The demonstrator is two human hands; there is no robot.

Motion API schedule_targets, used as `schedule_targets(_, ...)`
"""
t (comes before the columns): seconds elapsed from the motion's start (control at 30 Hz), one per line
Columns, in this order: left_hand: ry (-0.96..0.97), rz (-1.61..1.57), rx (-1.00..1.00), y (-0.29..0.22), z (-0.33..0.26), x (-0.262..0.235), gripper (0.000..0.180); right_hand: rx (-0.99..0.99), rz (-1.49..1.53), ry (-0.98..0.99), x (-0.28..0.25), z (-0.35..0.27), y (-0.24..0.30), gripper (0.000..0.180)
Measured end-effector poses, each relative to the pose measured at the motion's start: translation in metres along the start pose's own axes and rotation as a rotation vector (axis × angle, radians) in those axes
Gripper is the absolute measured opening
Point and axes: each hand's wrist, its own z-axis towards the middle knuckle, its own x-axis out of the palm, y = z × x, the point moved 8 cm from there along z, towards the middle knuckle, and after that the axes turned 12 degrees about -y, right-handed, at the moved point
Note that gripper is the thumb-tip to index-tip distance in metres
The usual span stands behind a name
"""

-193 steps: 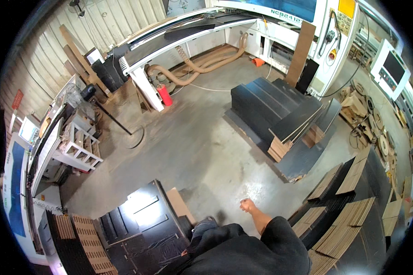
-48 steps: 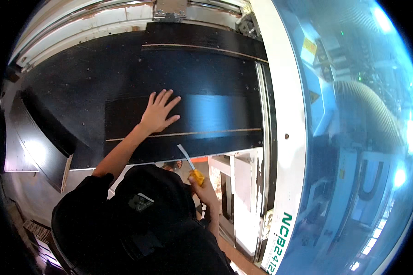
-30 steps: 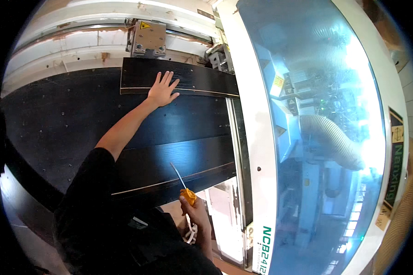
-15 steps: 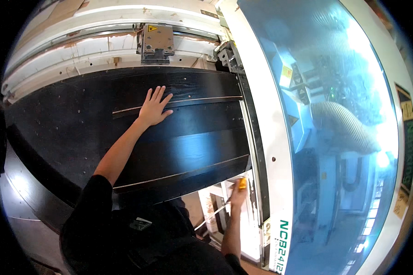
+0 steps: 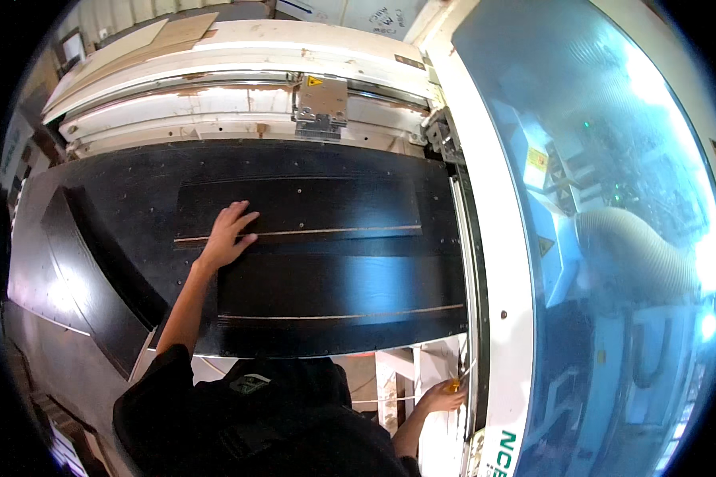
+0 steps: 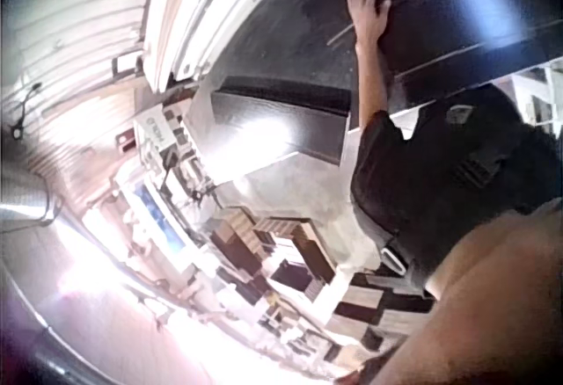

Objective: The person places a black wood panel onto a dotted conveyor surface, moves to a stack to pick up another panel, carries it across the workshop, and places it into a large woodworking machine. The person then uses an orange-handled tool to work on the panel inside the machine.

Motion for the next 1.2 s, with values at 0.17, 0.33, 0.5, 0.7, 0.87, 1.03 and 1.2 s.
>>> schedule_targets(0.17, -0.509, 0.511, -0.487, 0.057, -0.075, -0.079, 0.065, -0.293, 0.651, -0.282, -0.049, 0.036, 0.153, 0.045)
schedule_targets(0.33, -0.524, 0.546, -0.743, 0.071, -0.104, -0.094, 0.075, -0.504, 0.898, 0.302, -0.015, 0.036, 0.360, 0.041)
schedule_targets(0.5, -0.494, 0.443, -0.770, 0.062, -0.085, -0.094, 0.069, -0.497, 0.886, 0.449, 0.065, 0.046, 0.478, 0.047)
schedule_targets(0.7, -0.520, 0.377, -0.873, 0.074, -0.103, -0.106, 0.062, -0.646, 0.730, 0.630, 0.058, 0.032, 0.532, 0.051)
schedule_targets(0.87, -0.522, 0.356, -0.941, 0.067, -0.109, -0.159, 0.050, -0.603, 0.672, 0.823, 0.075, 0.058, 0.537, 0.053)
schedule_targets(1.03, -0.575, 0.497, -0.924, 0.032, -0.125, -0.221, 0.047, -0.579, 0.705, 1.082, 0.089, 0.032, 0.509, 0.057)
schedule_targets(1.2, -0.748, 0.632, -1.008, 0.010, -0.191, -0.284, 0.041, -0.398, 1.035, 1.196, 0.021, -0.026, 0.485, 0.051)
